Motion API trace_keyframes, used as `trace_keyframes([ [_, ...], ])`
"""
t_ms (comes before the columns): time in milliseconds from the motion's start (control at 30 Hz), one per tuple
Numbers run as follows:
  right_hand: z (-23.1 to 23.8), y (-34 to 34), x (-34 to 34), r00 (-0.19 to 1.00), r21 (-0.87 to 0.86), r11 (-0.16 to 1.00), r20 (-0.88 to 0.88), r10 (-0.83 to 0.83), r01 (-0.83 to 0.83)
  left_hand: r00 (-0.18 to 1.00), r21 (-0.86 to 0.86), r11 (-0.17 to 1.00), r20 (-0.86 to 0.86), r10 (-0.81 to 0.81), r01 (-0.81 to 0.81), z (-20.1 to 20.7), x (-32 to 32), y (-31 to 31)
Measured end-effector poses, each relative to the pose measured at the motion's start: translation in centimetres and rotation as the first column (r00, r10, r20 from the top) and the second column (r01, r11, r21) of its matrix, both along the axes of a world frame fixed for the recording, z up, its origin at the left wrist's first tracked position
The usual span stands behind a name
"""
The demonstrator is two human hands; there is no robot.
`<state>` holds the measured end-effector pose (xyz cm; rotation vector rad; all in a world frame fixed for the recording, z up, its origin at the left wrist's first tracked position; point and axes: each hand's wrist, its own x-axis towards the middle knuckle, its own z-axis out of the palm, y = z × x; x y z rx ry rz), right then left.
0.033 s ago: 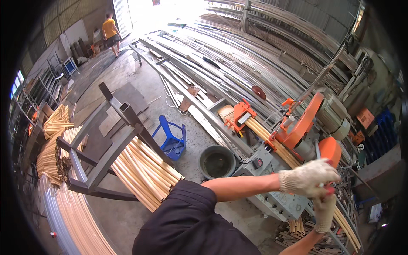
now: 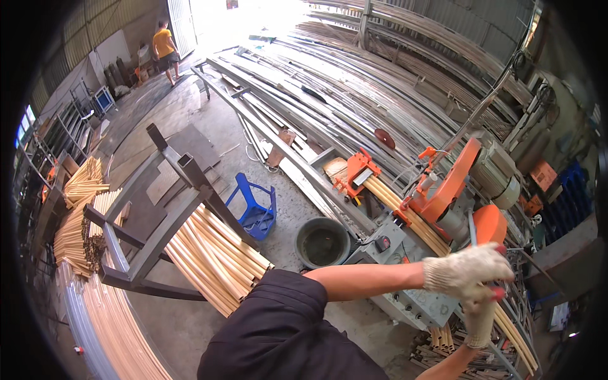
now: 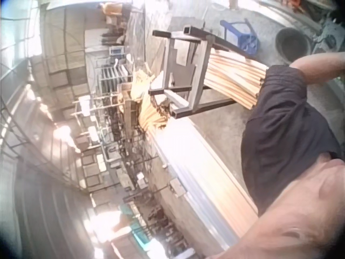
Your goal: The person uses a circular saw to cut multiple metal tubes at once, then stacks the cut tubes onto a metal rack and uses an air nozzle to clean the saw table.
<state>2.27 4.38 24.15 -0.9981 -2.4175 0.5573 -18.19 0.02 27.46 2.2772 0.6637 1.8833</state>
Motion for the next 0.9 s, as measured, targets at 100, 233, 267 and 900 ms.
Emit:
trace_keyframes([
  [100,-3.0,-0.5,1.1,0.997,-0.038,0.999,-0.07,-0.015,0.012,0.985,-0.099,0.983,-0.063,-0.162,0.156,1.7,3.3,-0.5],
  [233,-6.2,-1.4,1.6,0.987,-0.078,0.995,-0.143,-0.074,0.063,0.943,-0.243,0.968,-0.331,-0.024,-0.061,-2.9,7.6,0.5],
  [267,-6.7,-1.6,1.6,0.984,-0.075,0.995,-0.158,-0.083,0.072,0.934,-0.293,0.953,-0.355,-0.03,-0.081,-4.1,7.9,0.4],
  [900,-8.8,-1.8,1.6,0.946,-0.044,0.99,-0.292,-0.143,0.136,0.671,-0.706,0.043,-0.65,0.357,-0.707,-4.7,13.0,-1.8],
])
